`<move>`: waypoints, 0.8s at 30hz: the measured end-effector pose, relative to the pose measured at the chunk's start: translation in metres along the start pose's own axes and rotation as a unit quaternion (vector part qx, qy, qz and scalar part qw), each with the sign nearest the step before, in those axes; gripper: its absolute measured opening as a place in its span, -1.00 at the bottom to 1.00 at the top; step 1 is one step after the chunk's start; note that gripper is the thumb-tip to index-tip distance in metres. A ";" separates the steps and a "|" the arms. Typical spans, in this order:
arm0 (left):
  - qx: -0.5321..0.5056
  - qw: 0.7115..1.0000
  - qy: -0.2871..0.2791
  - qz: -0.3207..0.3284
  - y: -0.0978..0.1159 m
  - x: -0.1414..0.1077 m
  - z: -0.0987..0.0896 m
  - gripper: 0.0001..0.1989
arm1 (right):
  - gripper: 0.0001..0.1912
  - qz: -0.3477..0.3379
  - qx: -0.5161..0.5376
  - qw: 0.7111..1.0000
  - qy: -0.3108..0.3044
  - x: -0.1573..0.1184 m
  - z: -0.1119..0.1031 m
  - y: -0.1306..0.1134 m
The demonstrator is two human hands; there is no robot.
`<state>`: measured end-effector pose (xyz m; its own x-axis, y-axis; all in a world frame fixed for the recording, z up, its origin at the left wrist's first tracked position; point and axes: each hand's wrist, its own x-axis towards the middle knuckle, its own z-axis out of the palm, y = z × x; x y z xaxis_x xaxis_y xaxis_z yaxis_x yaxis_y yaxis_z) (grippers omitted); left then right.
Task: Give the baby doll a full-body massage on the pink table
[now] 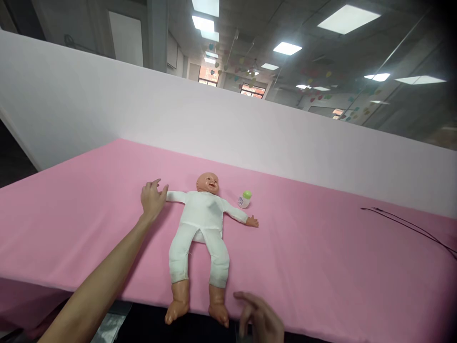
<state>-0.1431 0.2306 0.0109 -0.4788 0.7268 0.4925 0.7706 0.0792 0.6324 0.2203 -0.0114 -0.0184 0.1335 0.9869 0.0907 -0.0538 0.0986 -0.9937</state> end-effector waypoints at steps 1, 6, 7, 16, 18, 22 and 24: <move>-0.041 0.999 -0.019 0.014 0.008 -0.002 0.002 -0.51 | -0.47 0.036 0.010 0.999 0.024 0.018 -0.002 -0.010; -0.200 0.968 -0.145 0.043 0.052 0.000 0.037 -0.45 | -0.50 0.185 0.132 0.973 -0.020 0.130 0.015 -0.039; -0.227 0.959 -0.168 0.028 0.060 0.003 0.047 -0.40 | -0.51 0.226 0.159 0.960 -0.036 0.150 0.023 -0.037; -0.274 0.921 -0.270 -0.069 0.089 0.030 0.107 -0.13 | -0.29 0.278 0.255 0.923 -0.075 0.226 0.079 -0.005; -0.261 0.918 -0.286 -0.088 0.088 0.031 0.112 -0.05 | -0.33 0.257 0.258 0.927 -0.095 0.228 0.087 -0.007; -0.246 0.912 -0.310 -0.108 0.087 0.031 0.116 0.00 | -0.31 0.170 0.213 0.949 -0.157 0.235 0.104 -0.011; -0.250 0.908 -0.315 -0.114 0.088 0.029 0.117 0.01 | -0.25 0.082 0.129 0.978 -0.143 0.242 0.113 -0.012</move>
<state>-0.0400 0.3386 0.0108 -0.1443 0.9892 -0.0259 0.3190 0.0712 0.9451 0.1414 0.2403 0.0225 -0.1772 0.9840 -0.0171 -0.3033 -0.0712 -0.9502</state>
